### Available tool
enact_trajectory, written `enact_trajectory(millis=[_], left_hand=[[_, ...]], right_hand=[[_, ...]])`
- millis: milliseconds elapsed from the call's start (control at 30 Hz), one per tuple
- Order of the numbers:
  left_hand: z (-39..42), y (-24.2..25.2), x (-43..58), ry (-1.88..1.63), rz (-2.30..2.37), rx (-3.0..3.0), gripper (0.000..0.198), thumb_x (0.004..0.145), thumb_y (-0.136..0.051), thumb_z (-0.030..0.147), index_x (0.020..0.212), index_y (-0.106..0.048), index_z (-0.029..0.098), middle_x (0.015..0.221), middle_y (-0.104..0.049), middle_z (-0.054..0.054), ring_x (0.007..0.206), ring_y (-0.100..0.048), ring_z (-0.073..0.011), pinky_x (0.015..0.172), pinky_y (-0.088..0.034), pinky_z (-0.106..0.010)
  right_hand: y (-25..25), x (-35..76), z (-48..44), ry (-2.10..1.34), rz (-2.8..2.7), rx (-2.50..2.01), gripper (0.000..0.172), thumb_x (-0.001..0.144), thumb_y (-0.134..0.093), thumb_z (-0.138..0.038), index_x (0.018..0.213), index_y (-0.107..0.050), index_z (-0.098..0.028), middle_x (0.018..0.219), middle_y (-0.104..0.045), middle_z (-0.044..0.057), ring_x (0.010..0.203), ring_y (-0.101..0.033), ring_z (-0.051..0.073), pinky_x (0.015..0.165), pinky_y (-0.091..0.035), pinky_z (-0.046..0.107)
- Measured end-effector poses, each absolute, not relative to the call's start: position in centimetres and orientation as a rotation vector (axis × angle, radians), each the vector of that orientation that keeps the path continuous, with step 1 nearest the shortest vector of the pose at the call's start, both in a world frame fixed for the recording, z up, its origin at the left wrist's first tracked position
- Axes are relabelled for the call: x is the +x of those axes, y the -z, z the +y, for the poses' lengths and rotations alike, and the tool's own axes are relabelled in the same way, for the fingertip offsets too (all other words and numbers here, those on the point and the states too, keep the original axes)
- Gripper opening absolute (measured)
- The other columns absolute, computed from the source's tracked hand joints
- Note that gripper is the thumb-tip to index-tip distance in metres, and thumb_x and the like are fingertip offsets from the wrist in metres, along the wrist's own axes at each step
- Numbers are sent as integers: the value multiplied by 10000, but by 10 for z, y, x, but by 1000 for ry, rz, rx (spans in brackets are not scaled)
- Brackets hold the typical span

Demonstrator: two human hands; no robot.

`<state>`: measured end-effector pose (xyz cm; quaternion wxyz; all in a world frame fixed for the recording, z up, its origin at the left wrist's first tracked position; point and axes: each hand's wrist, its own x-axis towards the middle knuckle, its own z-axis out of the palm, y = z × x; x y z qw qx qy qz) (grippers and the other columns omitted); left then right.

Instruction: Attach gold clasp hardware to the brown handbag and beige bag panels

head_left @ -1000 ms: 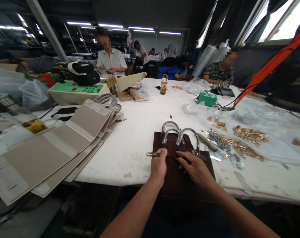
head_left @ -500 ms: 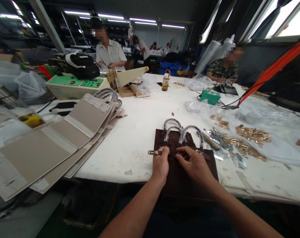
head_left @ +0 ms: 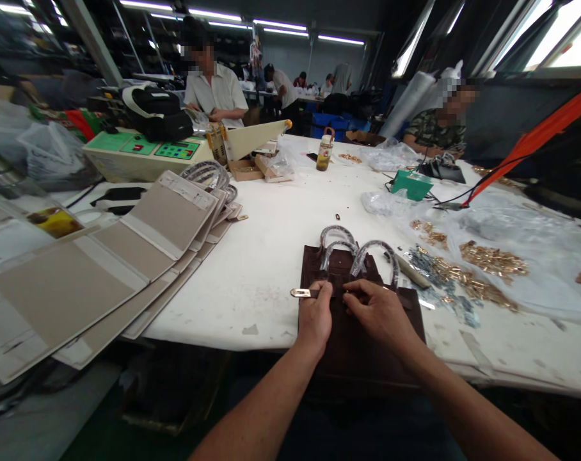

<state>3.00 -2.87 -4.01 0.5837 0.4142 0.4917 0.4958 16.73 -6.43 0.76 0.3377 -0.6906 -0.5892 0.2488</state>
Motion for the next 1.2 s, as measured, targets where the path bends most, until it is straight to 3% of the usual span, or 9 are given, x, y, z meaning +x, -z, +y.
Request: enact_trajectory(millis=[333,533,733,867,1000,1200], left_hand=[[-29,45,31,-1171,1106,1016,243,891,-583,428,834,-705,226,836,-698,-20,892,-628,-234,839,-459,-307],[-30,42,30,-1192,1087,1102,227,912,-571,405,846,-706,235,856,-703,-19,899,-633,-230,856,-460,-305],[-31,45,29,-1187,1116,1049,232,914,-596,423,890,-724,231,894,-720,-18,925,-643,-232,875,-458,-309],[-29,46,29,-1189,1128,1038,235,911,-604,429,888,-722,227,875,-714,-12,913,-643,-228,869,-460,-309],[-28,46,30,-1167,1119,1023,253,907,-609,444,880,-718,217,854,-709,-17,898,-646,-229,846,-470,-312],[-27,52,28,-1188,1193,1064,331,889,-656,495,1014,-753,204,1034,-749,-56,1034,-662,-259,960,-469,-358]], right_hand=[[-7,167,-51,-597,-1661,-1847,186,864,-599,-317,966,-713,-210,737,-721,15,698,-691,210,673,-496,314],[-7,160,-51,-618,-1555,-1798,264,856,-609,-319,1096,-617,-208,718,-671,-23,620,-643,174,631,-480,292],[-6,163,-59,-611,-1486,-1829,217,871,-672,-431,948,-648,-230,708,-682,-9,619,-643,187,611,-461,297],[-3,163,-66,-692,-1403,-1804,279,909,-644,-485,803,-677,-229,640,-680,0,570,-640,189,576,-448,292],[1,163,-63,-755,-1355,-1800,301,927,-627,-480,779,-673,-222,579,-666,-5,544,-643,180,550,-436,270],[6,163,-53,-844,-1283,-1735,292,923,-636,-430,737,-629,-205,549,-637,-20,495,-631,156,509,-420,241]])
